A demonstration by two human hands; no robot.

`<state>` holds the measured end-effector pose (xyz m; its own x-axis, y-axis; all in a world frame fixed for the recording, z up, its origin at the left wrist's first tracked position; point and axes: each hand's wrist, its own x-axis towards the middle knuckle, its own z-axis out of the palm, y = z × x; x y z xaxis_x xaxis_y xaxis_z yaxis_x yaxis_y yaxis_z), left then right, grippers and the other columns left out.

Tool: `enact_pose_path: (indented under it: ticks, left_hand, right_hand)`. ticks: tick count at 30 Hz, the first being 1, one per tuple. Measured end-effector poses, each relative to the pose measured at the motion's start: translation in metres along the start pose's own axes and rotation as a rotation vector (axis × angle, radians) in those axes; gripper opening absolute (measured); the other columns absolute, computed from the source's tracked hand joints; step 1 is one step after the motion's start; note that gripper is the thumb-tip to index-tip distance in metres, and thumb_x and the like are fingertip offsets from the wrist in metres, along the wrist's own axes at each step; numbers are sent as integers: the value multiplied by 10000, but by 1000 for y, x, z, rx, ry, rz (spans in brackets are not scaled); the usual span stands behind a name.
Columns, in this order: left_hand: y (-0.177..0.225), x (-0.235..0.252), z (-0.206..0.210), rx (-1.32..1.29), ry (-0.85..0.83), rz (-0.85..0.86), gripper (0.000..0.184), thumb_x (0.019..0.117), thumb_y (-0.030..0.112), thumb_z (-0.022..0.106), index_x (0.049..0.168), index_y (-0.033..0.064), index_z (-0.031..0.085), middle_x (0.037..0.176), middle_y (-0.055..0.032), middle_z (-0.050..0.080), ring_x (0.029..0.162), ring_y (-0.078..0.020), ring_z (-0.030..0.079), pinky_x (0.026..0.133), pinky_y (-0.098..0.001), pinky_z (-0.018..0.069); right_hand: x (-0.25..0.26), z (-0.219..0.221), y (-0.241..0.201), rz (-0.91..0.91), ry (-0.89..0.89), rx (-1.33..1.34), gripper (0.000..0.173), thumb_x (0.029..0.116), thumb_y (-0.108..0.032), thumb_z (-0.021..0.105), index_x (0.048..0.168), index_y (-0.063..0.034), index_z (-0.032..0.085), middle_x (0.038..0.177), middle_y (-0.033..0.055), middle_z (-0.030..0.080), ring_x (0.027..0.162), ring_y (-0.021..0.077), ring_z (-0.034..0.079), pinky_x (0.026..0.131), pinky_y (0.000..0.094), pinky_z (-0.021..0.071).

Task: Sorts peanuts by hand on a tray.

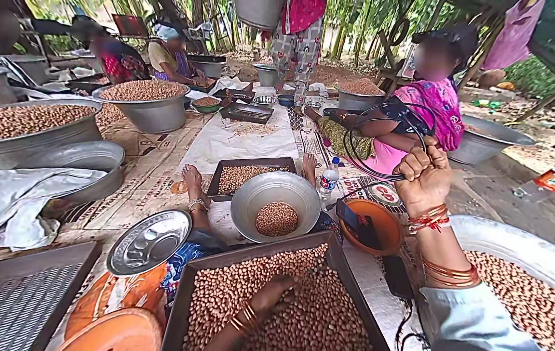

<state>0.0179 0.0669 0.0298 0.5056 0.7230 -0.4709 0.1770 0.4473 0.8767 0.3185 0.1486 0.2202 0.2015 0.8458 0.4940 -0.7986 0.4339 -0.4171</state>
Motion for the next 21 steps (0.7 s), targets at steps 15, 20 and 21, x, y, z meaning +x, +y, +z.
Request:
enact_pose_path:
  ticks: [15,20,21]
  left_hand:
    - [-51,39,-28,-93,-94,57,362,1105,234,378,856,120,616,583,78,530,429,8,379,401,-147,292]
    - [-48,35,-27,-89,-95,71,347,1108,239,377,882,124,615,597,91,535,445,12,395,411,-148,303]
    - [-46,30,-25,-104,-86,80,323,1104,218,384,903,117,616,616,90,546,464,14,413,427,-146,324]
  right_hand:
    - [-28,38,33,165,-143,-236,437,1077,-255,282,802,-171,611,492,-111,403,386,-33,371,397,116,313]
    - [-66,49,64,292,-774,-761,269,1065,-317,481,900,-181,645,682,-204,474,546,-140,330,485,74,260]
    - [-75,50,70,333,-881,-802,285,1073,-279,460,907,-135,640,692,-185,477,563,-138,330,502,77,262]
